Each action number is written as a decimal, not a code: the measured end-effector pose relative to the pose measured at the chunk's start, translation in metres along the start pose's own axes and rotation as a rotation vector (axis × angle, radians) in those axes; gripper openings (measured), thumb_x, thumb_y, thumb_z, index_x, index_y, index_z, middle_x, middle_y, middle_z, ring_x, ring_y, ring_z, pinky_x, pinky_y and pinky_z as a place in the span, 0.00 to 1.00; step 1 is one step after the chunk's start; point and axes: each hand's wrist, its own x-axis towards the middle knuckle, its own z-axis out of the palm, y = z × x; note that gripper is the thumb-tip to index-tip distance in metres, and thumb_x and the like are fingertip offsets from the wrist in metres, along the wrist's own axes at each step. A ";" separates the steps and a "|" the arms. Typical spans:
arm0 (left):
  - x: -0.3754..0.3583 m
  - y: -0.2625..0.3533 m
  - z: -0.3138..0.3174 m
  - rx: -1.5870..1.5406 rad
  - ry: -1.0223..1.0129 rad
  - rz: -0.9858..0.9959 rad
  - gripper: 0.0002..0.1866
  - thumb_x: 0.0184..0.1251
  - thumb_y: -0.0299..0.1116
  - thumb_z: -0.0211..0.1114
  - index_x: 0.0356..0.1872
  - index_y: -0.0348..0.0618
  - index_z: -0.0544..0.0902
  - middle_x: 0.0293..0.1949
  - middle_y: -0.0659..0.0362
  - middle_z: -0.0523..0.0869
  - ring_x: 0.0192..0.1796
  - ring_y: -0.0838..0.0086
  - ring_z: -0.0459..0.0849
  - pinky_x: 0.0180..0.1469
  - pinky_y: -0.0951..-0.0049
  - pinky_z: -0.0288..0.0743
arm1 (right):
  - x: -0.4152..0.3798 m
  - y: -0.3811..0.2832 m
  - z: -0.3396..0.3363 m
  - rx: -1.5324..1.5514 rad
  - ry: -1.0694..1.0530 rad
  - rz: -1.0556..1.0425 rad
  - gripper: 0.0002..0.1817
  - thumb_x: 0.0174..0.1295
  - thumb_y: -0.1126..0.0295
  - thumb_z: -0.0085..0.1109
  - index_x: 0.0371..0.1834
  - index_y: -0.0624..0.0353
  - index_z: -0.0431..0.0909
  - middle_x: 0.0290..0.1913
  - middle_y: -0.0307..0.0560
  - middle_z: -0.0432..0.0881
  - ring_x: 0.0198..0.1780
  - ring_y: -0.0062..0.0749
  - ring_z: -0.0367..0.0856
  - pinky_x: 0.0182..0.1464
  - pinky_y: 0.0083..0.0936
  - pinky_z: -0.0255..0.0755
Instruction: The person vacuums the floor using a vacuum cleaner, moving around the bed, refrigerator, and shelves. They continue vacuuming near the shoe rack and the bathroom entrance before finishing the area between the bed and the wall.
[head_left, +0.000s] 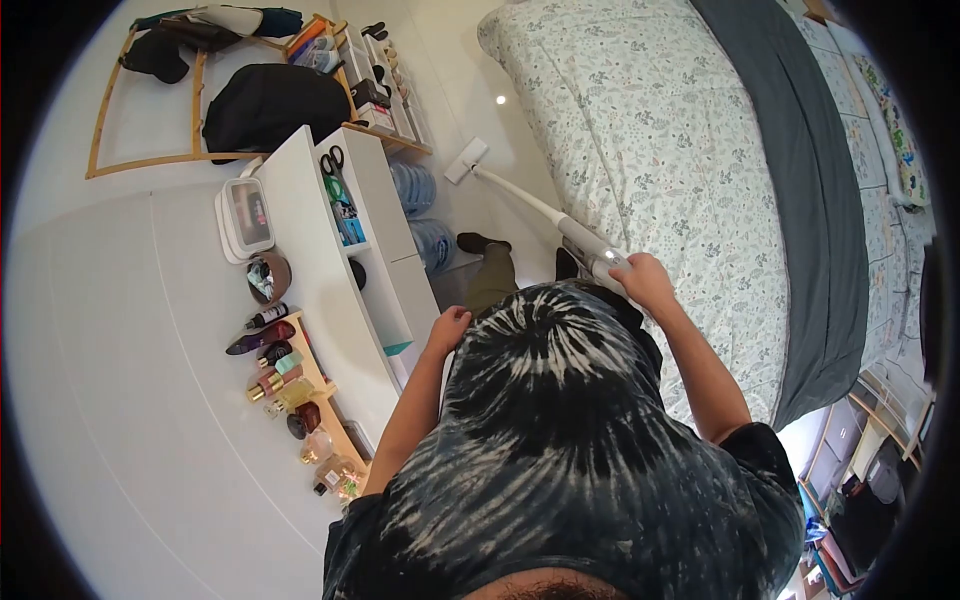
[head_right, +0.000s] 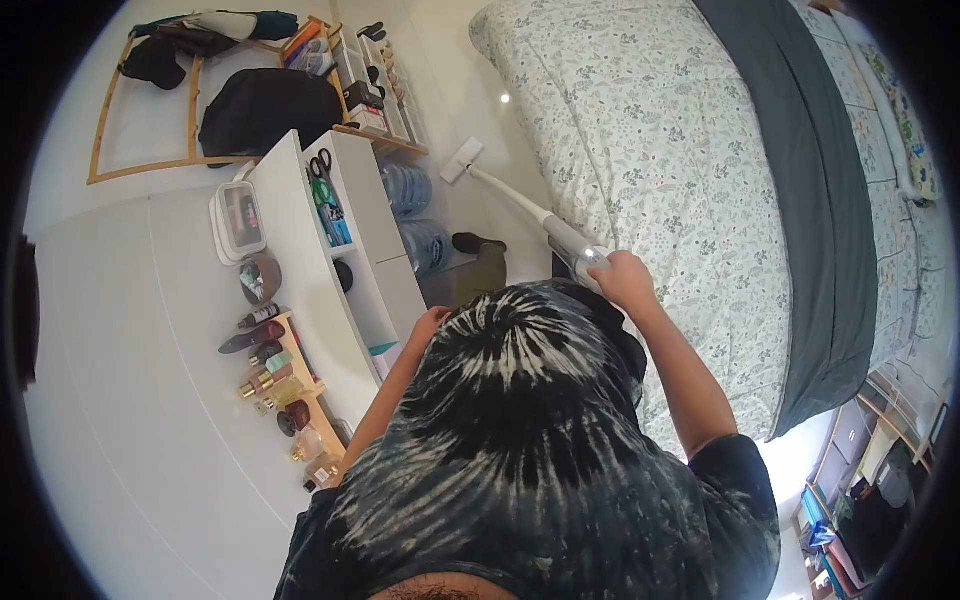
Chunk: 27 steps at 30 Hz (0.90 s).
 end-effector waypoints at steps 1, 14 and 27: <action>0.004 -0.002 -0.002 0.002 0.018 0.019 0.22 0.63 0.46 0.58 0.49 0.36 0.78 0.44 0.46 0.84 0.49 0.57 0.82 0.52 0.65 0.73 | 0.005 0.000 0.002 -0.003 0.007 -0.009 0.22 0.48 0.54 0.64 0.31 0.66 0.82 0.32 0.62 0.82 0.37 0.53 0.82 0.42 0.41 0.75; 0.027 0.002 -0.027 0.068 -0.088 0.118 0.21 0.65 0.44 0.59 0.49 0.35 0.78 0.44 0.46 0.84 0.48 0.58 0.82 0.51 0.65 0.74 | 0.048 -0.037 0.035 -0.030 -0.036 -0.118 0.23 0.50 0.57 0.60 0.37 0.69 0.81 0.37 0.65 0.82 0.41 0.54 0.82 0.47 0.41 0.74; 0.058 0.022 -0.041 0.005 -0.151 0.092 0.24 0.63 0.45 0.58 0.51 0.36 0.77 0.48 0.45 0.82 0.52 0.56 0.81 0.55 0.64 0.72 | 0.019 -0.045 0.014 -0.017 -0.010 0.010 0.22 0.50 0.55 0.61 0.32 0.67 0.82 0.35 0.64 0.82 0.39 0.54 0.82 0.46 0.42 0.74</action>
